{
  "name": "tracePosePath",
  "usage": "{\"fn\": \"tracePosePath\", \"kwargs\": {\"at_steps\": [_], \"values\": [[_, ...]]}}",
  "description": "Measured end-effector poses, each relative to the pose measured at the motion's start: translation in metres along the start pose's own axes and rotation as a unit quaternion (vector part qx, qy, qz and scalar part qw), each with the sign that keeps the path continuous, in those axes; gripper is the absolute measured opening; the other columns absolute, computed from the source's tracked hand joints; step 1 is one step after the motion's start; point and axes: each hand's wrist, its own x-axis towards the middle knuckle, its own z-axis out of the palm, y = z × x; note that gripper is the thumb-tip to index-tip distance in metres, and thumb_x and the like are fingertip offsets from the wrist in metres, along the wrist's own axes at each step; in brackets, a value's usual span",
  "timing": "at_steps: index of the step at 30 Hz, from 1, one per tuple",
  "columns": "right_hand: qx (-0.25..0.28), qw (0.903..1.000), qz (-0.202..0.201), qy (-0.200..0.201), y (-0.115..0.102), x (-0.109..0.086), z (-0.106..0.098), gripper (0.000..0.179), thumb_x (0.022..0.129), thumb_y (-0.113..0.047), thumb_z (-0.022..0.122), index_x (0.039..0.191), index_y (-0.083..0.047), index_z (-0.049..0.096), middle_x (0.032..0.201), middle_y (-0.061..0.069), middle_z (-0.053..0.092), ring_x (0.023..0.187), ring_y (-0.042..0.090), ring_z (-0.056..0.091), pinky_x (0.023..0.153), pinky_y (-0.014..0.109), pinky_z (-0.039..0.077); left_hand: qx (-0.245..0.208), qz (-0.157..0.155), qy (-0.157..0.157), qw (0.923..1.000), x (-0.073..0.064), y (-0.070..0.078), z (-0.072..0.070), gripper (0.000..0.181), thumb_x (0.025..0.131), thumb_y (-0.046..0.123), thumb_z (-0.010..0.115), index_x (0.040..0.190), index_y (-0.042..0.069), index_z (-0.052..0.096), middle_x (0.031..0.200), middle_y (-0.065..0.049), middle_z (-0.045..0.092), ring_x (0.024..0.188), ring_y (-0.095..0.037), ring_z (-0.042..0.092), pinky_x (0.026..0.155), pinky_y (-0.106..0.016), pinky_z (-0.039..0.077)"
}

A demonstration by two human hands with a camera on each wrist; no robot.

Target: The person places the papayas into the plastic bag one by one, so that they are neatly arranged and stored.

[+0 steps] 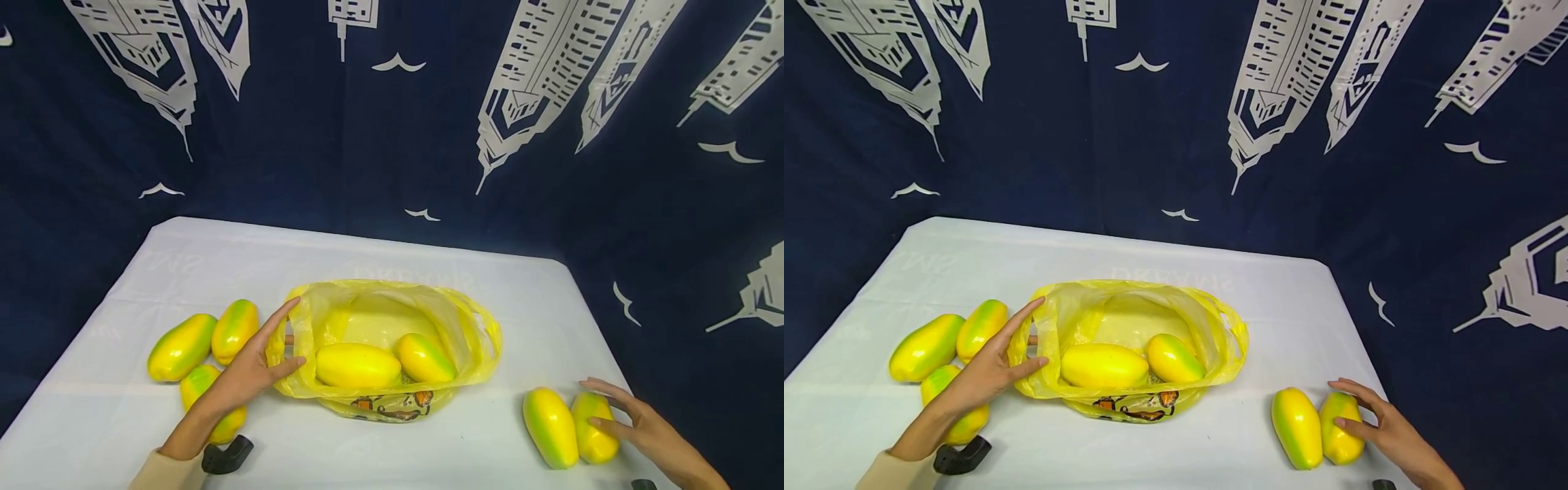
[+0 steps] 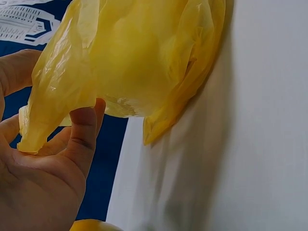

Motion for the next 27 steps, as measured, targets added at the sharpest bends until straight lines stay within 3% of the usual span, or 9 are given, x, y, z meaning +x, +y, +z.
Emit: {"fn": "tracePosePath", "kwargs": {"at_steps": [4, 11, 17, 27], "values": [[-0.018, 0.9994, 0.029, -0.009, 0.0018, 0.0021, 0.0015, 0.08, 0.099, -0.041, 0.061, 0.158, -0.005, 0.021, 0.162, 0.032, 0.002, 0.139, 0.066, 0.004, 0.097, 0.085, 0.017, 0.004, 0.001, 0.001, 1.0, 0.0003, 0.0013, 0.0006, 0.091, 0.091, 0.012, 0.074, 0.159, 0.04, 0.019, 0.168, -0.005, 0.013, 0.142, -0.034, 0.035, 0.107, -0.037, 0.046], [-0.034, 0.9983, 0.044, -0.02, 0.0024, 0.0041, 0.0037, 0.078, 0.102, -0.047, 0.052, 0.158, -0.004, 0.019, 0.16, 0.034, 0.003, 0.137, 0.069, 0.009, 0.095, 0.083, 0.027, -0.012, 0.001, -0.001, 0.9999, -0.0004, 0.0009, 0.0013, 0.092, 0.091, 0.01, 0.073, 0.159, 0.04, 0.02, 0.167, -0.01, 0.016, 0.135, -0.038, 0.043, 0.097, -0.021, 0.05], [-0.033, 0.9987, 0.036, -0.017, 0.0053, 0.0041, 0.0037, 0.076, 0.102, -0.046, 0.053, 0.156, -0.002, 0.024, 0.158, 0.036, 0.006, 0.135, 0.071, 0.018, 0.091, 0.076, 0.041, -0.017, 0.001, -0.003, 0.9998, -0.0003, -0.001, 0.0016, 0.092, 0.091, 0.01, 0.073, 0.159, 0.04, 0.02, 0.164, -0.013, 0.02, 0.131, -0.039, 0.047, 0.093, -0.021, 0.053], [-0.04, 0.9985, 0.033, -0.018, 0.0074, 0.0055, 0.0004, 0.073, 0.102, -0.046, 0.053, 0.154, 0.0, 0.029, 0.158, 0.037, 0.011, 0.134, 0.069, 0.024, 0.089, 0.074, 0.043, -0.022, 0.001, -0.005, 0.9997, -0.0003, -0.0015, 0.0013, 0.092, 0.091, 0.01, 0.074, 0.159, 0.04, 0.02, 0.166, -0.012, 0.017, 0.132, -0.039, 0.045, 0.094, -0.021, 0.052]]}}
